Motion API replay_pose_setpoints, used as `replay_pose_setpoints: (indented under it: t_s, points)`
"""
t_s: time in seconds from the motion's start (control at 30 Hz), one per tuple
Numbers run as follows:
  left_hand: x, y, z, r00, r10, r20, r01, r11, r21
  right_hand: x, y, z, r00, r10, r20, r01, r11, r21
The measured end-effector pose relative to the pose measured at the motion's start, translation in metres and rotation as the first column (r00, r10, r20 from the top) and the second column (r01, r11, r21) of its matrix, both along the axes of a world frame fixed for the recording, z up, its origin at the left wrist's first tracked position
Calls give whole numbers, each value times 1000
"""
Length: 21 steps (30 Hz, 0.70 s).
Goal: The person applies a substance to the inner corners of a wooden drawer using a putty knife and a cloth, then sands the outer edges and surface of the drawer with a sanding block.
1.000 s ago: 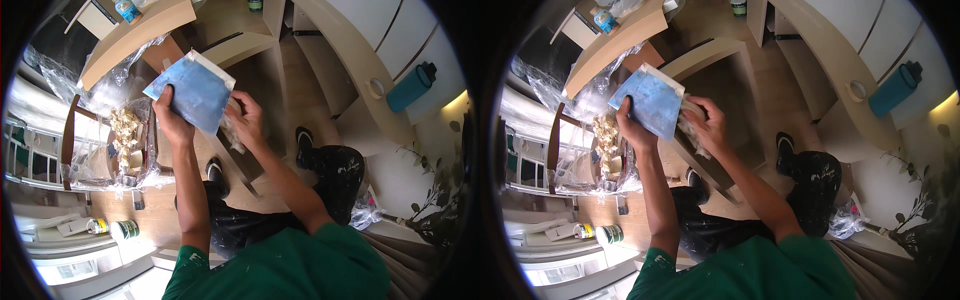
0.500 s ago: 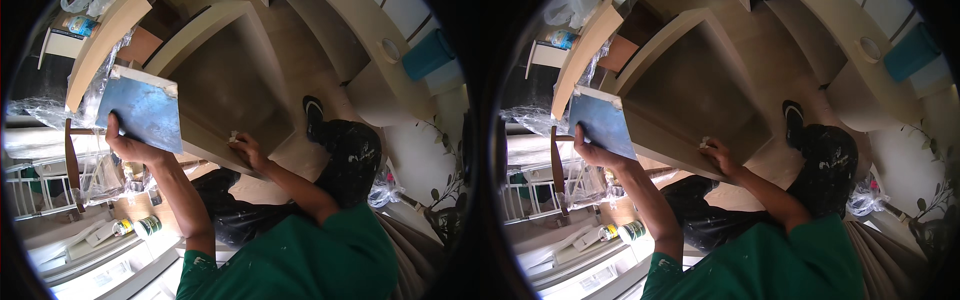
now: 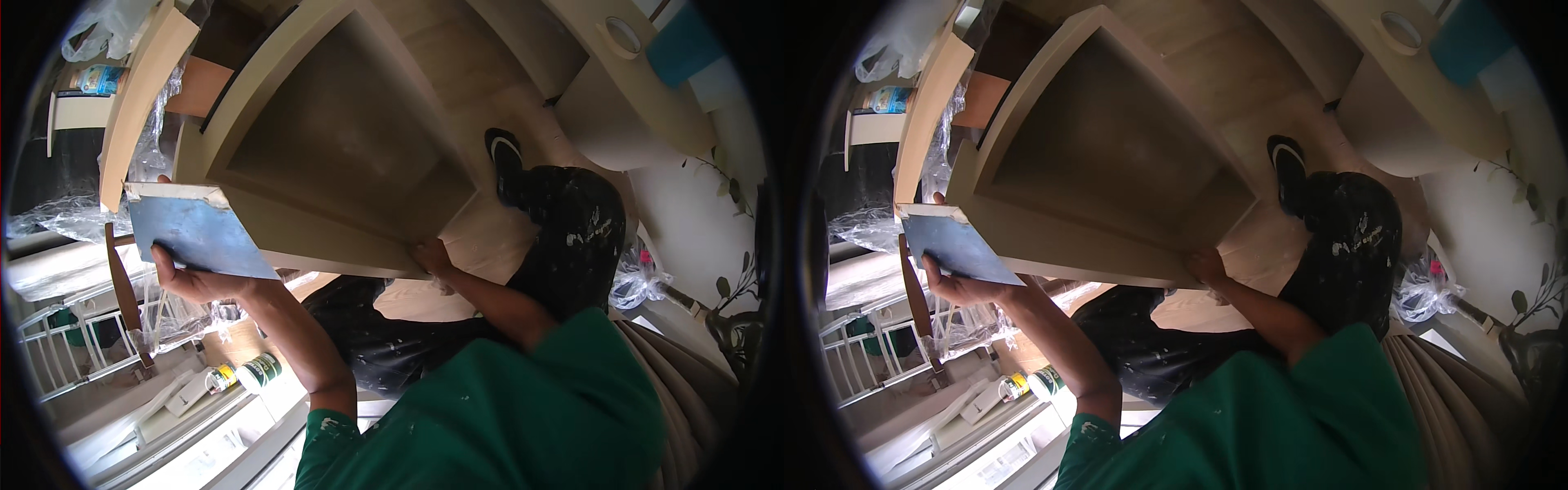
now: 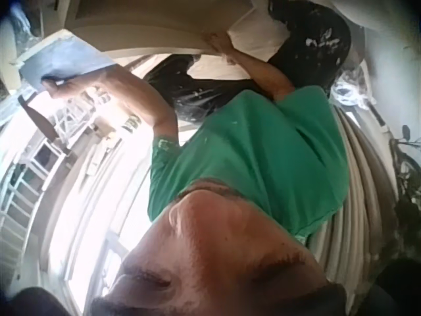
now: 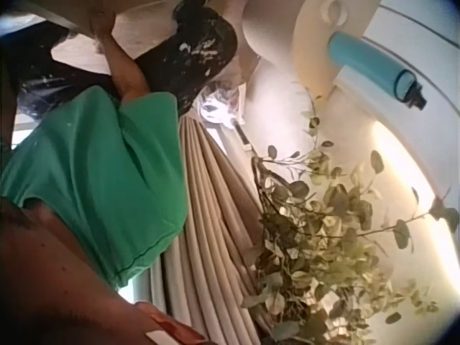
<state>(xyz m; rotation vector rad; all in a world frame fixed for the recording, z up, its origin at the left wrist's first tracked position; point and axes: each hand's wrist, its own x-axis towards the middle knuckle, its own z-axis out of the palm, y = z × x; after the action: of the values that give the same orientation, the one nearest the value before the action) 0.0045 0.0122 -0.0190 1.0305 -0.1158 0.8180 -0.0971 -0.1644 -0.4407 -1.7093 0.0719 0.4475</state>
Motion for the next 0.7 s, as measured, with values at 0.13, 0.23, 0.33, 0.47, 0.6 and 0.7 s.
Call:
replay_pose_setpoints:
  t_s: [0.13,0.23,0.33,0.47,0.6,0.7]
  points:
    - [-2,-13,0,975,216,-51,-219,973,-70,52,21,176,996,43,84,-66,955,290]
    - [-4,-11,-7,972,231,-44,-235,964,-129,76,21,312,937,-22,350,-222,733,642]
    - [-12,-19,-1,992,97,-76,-108,983,-147,96,34,386,886,-106,452,-335,528,781]
    - [-12,-5,5,991,-129,31,133,953,-272,70,34,345,913,32,406,-338,617,711]
    - [-9,-9,8,987,-149,60,160,948,-276,35,15,275,961,120,247,-254,730,634]
    - [-15,-16,13,996,-92,14,92,958,-272,40,19,334,894,73,441,-349,732,585]
